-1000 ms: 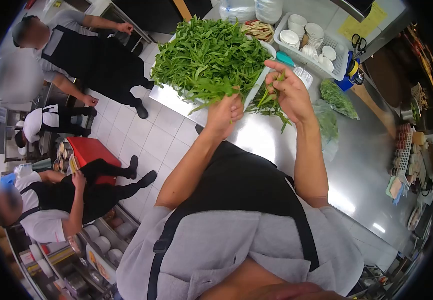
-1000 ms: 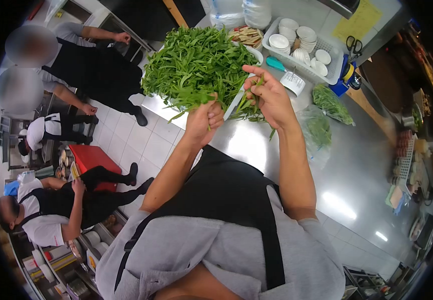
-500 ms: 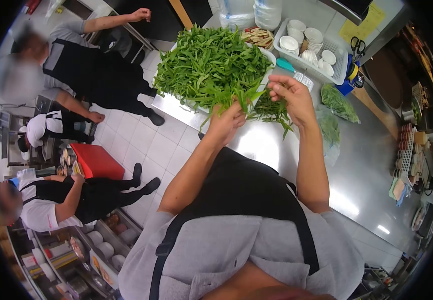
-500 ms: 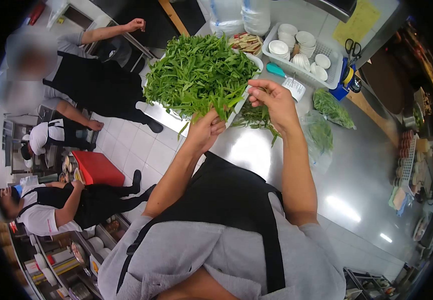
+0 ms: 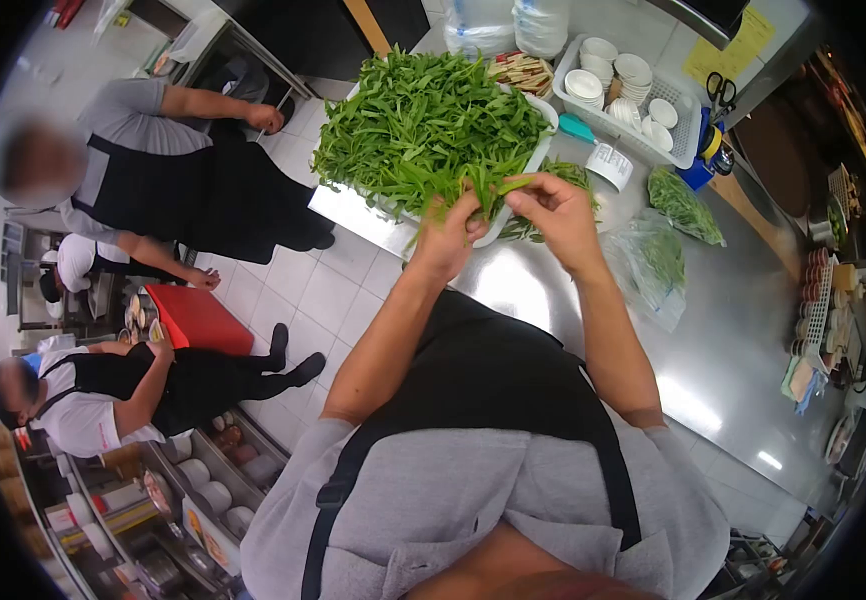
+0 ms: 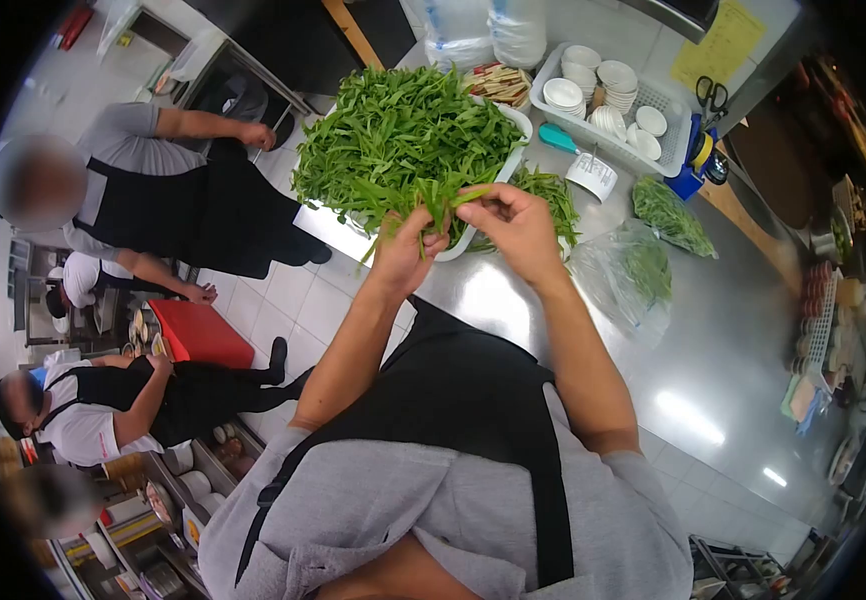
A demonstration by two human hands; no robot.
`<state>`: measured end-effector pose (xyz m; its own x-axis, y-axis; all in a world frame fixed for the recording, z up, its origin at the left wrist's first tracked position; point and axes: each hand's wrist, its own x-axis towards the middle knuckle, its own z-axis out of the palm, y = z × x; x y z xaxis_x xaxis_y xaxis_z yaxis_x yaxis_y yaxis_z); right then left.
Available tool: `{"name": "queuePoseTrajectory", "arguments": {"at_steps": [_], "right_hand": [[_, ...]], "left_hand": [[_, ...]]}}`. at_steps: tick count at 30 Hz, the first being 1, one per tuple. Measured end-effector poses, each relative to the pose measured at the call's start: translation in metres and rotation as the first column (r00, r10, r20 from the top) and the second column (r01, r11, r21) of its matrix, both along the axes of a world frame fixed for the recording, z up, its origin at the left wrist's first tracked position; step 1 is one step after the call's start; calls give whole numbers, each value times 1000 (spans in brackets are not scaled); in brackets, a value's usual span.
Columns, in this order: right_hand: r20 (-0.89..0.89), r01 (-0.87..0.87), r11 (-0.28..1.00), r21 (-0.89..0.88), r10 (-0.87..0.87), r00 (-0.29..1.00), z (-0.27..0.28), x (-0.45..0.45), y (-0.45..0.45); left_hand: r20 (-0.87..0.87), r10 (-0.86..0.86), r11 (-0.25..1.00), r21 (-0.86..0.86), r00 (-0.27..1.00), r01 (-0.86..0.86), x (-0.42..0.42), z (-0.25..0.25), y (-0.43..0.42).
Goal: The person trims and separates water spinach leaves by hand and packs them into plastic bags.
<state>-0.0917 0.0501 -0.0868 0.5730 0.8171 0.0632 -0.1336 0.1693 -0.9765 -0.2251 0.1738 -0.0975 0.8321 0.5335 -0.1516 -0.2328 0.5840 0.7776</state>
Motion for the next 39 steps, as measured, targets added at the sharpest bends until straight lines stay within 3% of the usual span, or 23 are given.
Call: {"name": "queuePoseTrajectory", "arguments": {"at_steps": [4, 8, 11, 12, 15, 17, 18, 19, 20, 21, 22, 24, 26, 28, 30, 32, 34, 35, 37, 38, 39], "right_hand": [[36, 105, 994, -8, -104, 994, -13, -6, 6], [-5, 106, 991, -78, -107, 994, -14, -1, -6], [62, 139, 984, -113, -133, 989, -34, 23, -22], [436, 292, 923, -252, -161, 886, -24, 31, -25], [838, 483, 850, -211, -97, 537, -42, 42, -38], [375, 147, 968, -205, -61, 925, -21, 24, -33], [92, 2, 993, -116, 9, 996, -13, 12, -29], [36, 29, 994, -107, -25, 999, -13, 5, -25], [-7, 59, 995, -81, -59, 998, -19, -1, -20], [-54, 89, 994, -59, -92, 994, -21, -5, -17], [-237, 163, 986, -28, -165, 957, -19, -8, -17], [-582, 320, 947, -4, -263, 769, -15, -9, -20], [-558, 433, 901, 8, -355, 750, -38, 10, -36], [-511, 588, 809, -5, -507, 694, -41, 27, -61], [-480, 631, 776, 4, -553, 682, -33, 49, -102], [-307, 663, 747, 46, -621, 721, -30, 57, -154], [-58, 489, 847, -209, -509, 859, -34, 52, -206], [48, 395, 849, -351, -405, 913, -33, 45, -222], [-61, -109, 868, -484, 91, 994, -20, 28, -221], [219, 1, 894, -448, 108, 970, -45, 22, -217], [349, 232, 877, -421, -79, 934, -59, 25, -212]], "left_hand": [[-38, 59, 998, 37, 998, -58, 1, -3, -7], [-29, 182, 981, -70, 983, -183, 6, 5, -4], [13, 189, 977, -107, 982, -187, 11, 1, -2], [-31, 155, 981, -115, 987, -157, 18, 4, 5], [-134, 73, 997, -29, 988, -77, 28, 5, 7], [-253, 36, 996, 90, 967, -13, 37, 5, -6], [-271, 161, 878, 479, 949, -12, 47, -1, -17], [-283, 138, 670, 733, 949, 121, 52, -3, -19], [-277, 121, 362, 906, 953, 218, 55, -6, -19], [-273, 104, 7, 962, 956, 274, 59, -8, -22], [-540, 140, 350, 811, 830, 469, 65, 9, -37], [-402, 80, 205, 902, 912, 380, 69, 10, -52], [-249, -8, 96, 964, 968, 249, 75, 11, -71], [-228, -154, 108, 963, 962, 245, 81, 27, -86], [-179, -279, 114, 969, 944, 217, 89, 27, -86], [-271, -268, 111, 944, 924, 309, 96, 29, -88], [-314, -216, 54, 941, 924, 333, 104, 17, -93], [-352, -232, 68, 924, 907, 376, 114, -16, -93], [-419, -264, 86, 887, 869, 454, 136, -81, -98], [-488, -304, 205, 805, 818, 556, 142, -69, -105], [-455, -289, 228, 821, 842, 523, 149, -51, -112]]}}
